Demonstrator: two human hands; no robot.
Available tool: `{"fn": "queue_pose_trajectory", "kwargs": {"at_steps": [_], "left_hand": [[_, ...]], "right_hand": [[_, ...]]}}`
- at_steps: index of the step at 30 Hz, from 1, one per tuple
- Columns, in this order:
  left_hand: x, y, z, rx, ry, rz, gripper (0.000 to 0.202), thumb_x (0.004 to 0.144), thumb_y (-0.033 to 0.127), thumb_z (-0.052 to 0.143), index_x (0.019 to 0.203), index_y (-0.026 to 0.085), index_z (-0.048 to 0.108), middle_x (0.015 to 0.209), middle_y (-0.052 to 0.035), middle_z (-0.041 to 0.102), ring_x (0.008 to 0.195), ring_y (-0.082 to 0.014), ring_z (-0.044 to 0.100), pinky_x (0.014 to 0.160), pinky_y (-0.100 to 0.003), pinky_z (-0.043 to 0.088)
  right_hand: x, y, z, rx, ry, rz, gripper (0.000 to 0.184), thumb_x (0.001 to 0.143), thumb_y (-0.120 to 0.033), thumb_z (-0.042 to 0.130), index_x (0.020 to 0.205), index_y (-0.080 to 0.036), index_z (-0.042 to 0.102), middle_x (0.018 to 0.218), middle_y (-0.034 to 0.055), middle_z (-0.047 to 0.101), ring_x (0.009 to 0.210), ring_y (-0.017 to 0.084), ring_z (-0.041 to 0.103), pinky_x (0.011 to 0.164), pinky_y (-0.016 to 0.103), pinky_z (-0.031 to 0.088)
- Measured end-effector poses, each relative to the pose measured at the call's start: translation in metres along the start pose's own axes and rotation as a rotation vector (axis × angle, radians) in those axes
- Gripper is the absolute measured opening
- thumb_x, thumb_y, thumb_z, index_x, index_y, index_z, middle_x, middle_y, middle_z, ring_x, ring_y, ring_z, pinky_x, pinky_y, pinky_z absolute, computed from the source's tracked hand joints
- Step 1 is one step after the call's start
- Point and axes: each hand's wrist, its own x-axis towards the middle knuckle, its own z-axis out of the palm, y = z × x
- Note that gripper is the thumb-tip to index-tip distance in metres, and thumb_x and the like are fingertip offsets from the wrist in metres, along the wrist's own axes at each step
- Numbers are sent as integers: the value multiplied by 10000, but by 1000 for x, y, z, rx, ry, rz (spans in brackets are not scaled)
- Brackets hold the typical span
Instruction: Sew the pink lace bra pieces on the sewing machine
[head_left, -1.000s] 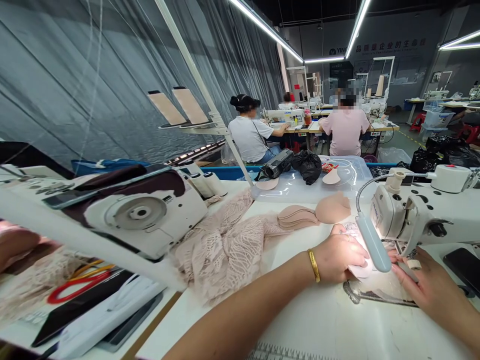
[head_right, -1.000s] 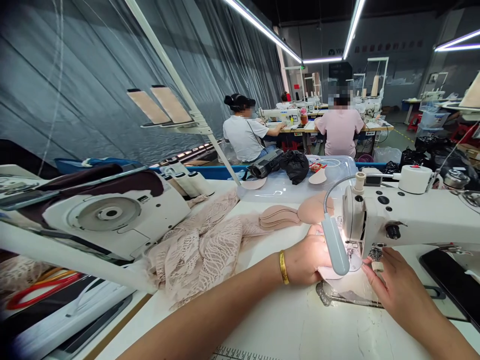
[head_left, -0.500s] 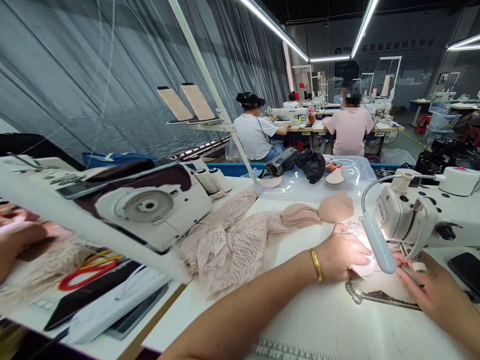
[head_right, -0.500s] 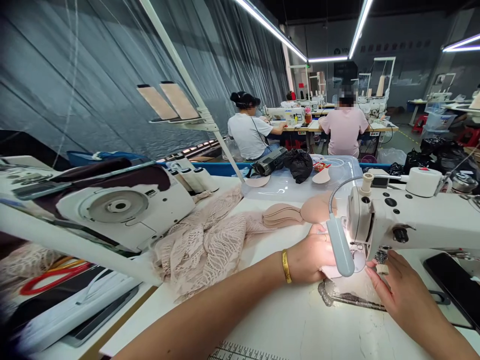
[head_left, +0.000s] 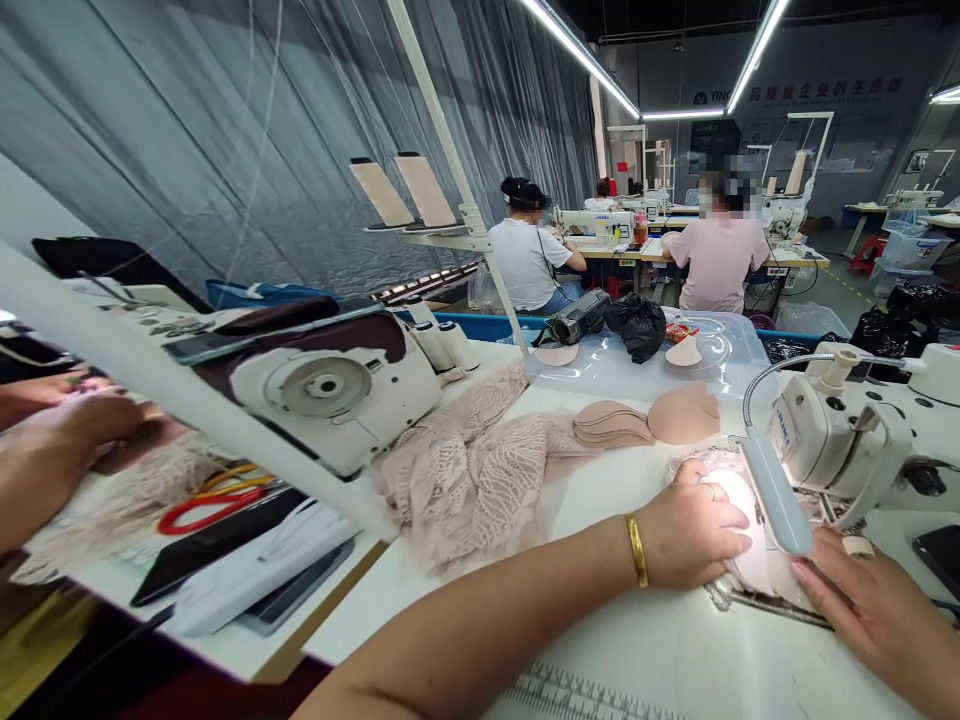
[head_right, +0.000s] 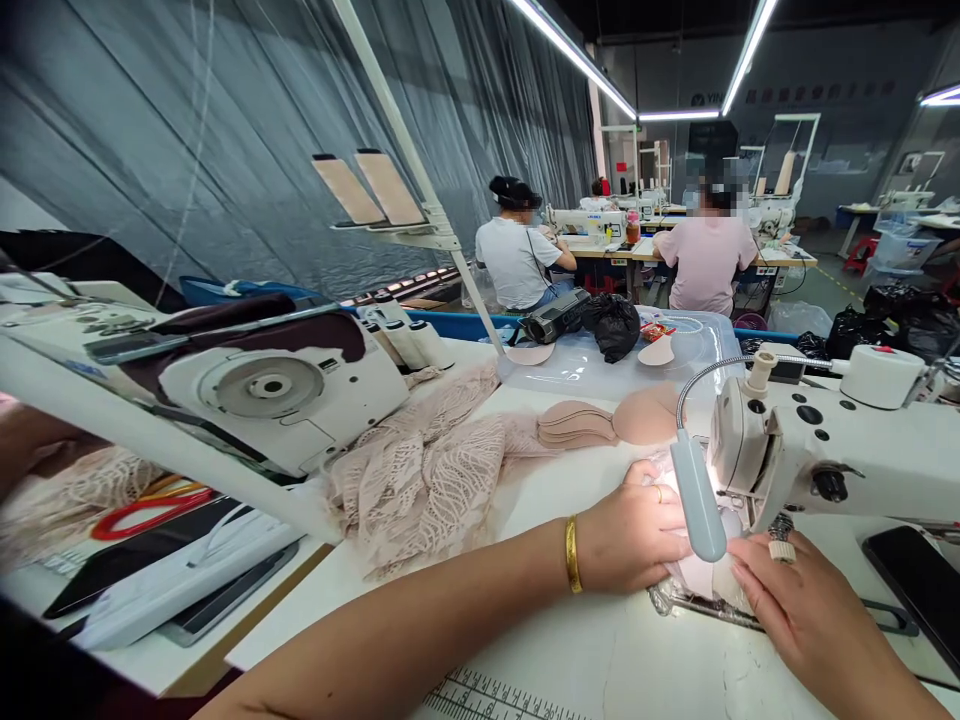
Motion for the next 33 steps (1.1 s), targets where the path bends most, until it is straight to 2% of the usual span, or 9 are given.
{"fn": "queue_pose_trajectory", "kwargs": {"at_steps": [3, 6, 8, 12, 17, 23, 27, 30, 33], "left_hand": [[-3, 8, -2, -10, 38, 35, 113, 943, 294, 629, 896, 213, 692, 970, -2, 721, 851, -204, 590, 891, -444, 286], [-5, 16, -4, -20, 45, 60, 158, 972, 286, 588, 854, 220, 670, 900, 18, 697, 803, -188, 577, 884, -444, 299], [-5, 19, -6, -22, 40, 67, 166, 974, 274, 582, 836, 223, 660, 888, 16, 688, 792, -186, 578, 881, -444, 311], [-3, 19, -7, -18, 21, 60, 153, 954, 265, 600, 822, 210, 654, 865, 3, 688, 789, -198, 589, 862, -455, 340], [4, 12, -3, -34, -1, 4, 155, 969, 268, 577, 873, 207, 682, 914, -6, 709, 838, -204, 585, 877, -450, 355], [10, 3, 4, -46, -21, -37, 189, 982, 268, 591, 847, 199, 703, 1007, -35, 725, 891, -217, 583, 942, -469, 327], [16, -4, 8, -27, 7, -79, 155, 985, 281, 611, 907, 206, 723, 982, -40, 717, 897, -223, 589, 974, -470, 321], [17, 3, 9, 12, 10, -115, 166, 1001, 280, 595, 945, 183, 718, 964, -58, 714, 876, -227, 607, 946, -474, 344], [4, 25, 3, 75, -5, -145, 146, 992, 258, 596, 943, 159, 691, 1006, -80, 713, 854, -227, 630, 919, -496, 369]], "right_hand": [[1, -6, -4, 54, -100, -72, 249, 1070, -294, 443, 1166, -310, 672, 1043, 45, 754, 932, 251, 728, 684, 344, 587], [5, -13, -7, 113, -192, -73, 242, 1077, -286, 444, 1078, -303, 686, 932, 31, 706, 824, 218, 710, 648, 328, 566], [7, -16, -7, 130, -206, -64, 254, 1078, -283, 442, 1059, -302, 694, 875, 24, 677, 777, 211, 695, 644, 332, 558], [7, -14, -4, 122, -156, -74, 259, 1065, -262, 447, 1094, -306, 701, 944, 46, 708, 811, 224, 712, 653, 339, 562], [6, -7, 6, 65, -81, -19, 255, 1045, -279, 471, 1044, -324, 722, 985, 44, 740, 883, 255, 726, 723, 366, 579], [3, 4, 21, -8, -71, 19, 243, 1061, -343, 452, 1135, -329, 683, 1157, 35, 757, 789, 217, 748, 554, 309, 558], [4, 8, 27, -83, -45, 55, 303, 1080, -345, 408, 1273, -309, 639, 1127, 49, 774, 742, 224, 756, 515, 321, 554], [4, 9, 27, -76, -58, 44, 265, 1071, -354, 424, 1155, -311, 671, 1083, 44, 773, 744, 234, 757, 515, 329, 565], [-5, 12, 28, -33, -11, 37, 236, 1040, -342, 458, 1010, -339, 692, 999, 45, 764, 763, 271, 756, 517, 359, 557]]}}
